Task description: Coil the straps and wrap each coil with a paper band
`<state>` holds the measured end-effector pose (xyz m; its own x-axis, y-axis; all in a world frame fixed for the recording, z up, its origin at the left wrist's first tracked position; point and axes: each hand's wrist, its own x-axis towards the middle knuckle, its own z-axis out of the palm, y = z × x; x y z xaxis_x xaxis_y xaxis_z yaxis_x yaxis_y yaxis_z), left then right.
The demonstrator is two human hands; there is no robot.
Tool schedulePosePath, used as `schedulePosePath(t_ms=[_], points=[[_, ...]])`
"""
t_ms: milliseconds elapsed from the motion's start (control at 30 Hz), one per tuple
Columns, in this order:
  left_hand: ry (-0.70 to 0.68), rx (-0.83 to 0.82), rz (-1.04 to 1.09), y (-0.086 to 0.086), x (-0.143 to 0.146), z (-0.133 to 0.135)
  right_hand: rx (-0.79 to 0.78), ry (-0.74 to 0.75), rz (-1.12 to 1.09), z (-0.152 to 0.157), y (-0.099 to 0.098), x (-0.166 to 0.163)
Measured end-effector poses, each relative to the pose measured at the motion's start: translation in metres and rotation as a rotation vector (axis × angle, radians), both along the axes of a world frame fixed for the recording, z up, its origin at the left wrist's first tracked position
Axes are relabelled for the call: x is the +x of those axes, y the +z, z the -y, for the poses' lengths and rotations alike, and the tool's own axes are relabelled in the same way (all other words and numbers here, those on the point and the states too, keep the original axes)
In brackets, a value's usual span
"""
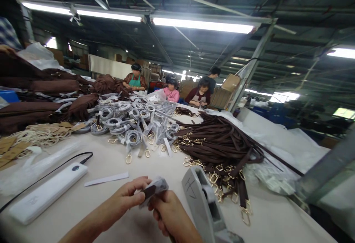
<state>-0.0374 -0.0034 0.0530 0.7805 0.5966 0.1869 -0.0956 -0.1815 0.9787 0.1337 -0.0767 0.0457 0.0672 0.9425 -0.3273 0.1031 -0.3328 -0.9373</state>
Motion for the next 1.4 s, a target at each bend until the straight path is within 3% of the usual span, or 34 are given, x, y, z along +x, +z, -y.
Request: schedulePosePath(t_ms=[100,333,533,800,1000,1200,1300,1400], points=[[0.038,0.094,-0.055,0.000,0.000,0.001,0.026,-0.043,-0.020,-0.004,-0.004,0.000],[0.117,0.026,-0.040,-0.014,0.008,0.001,0.065,-0.059,-0.062,-0.012,0.000,-0.005],[0.167,0.076,-0.016,-0.027,0.016,0.005,0.062,-0.042,-0.087,-0.015,0.003,0.003],[0.227,0.076,-0.004,-0.028,0.016,0.004,0.105,-0.023,-0.077,-0.007,-0.001,0.001],[0.271,0.097,-0.060,-0.030,0.018,0.006,0.297,-0.192,-0.092,-0.012,-0.018,0.000],[0.276,0.150,-0.062,-0.023,0.022,0.007,0.351,-0.202,-0.138,-0.020,-0.019,0.005],[0.343,0.106,-0.068,-0.022,0.024,0.005,0.286,-0.134,-0.224,-0.013,-0.015,0.009],[0.388,-0.079,-0.023,-0.023,0.023,-0.001,0.239,-0.027,-0.391,-0.001,-0.011,0.017]])
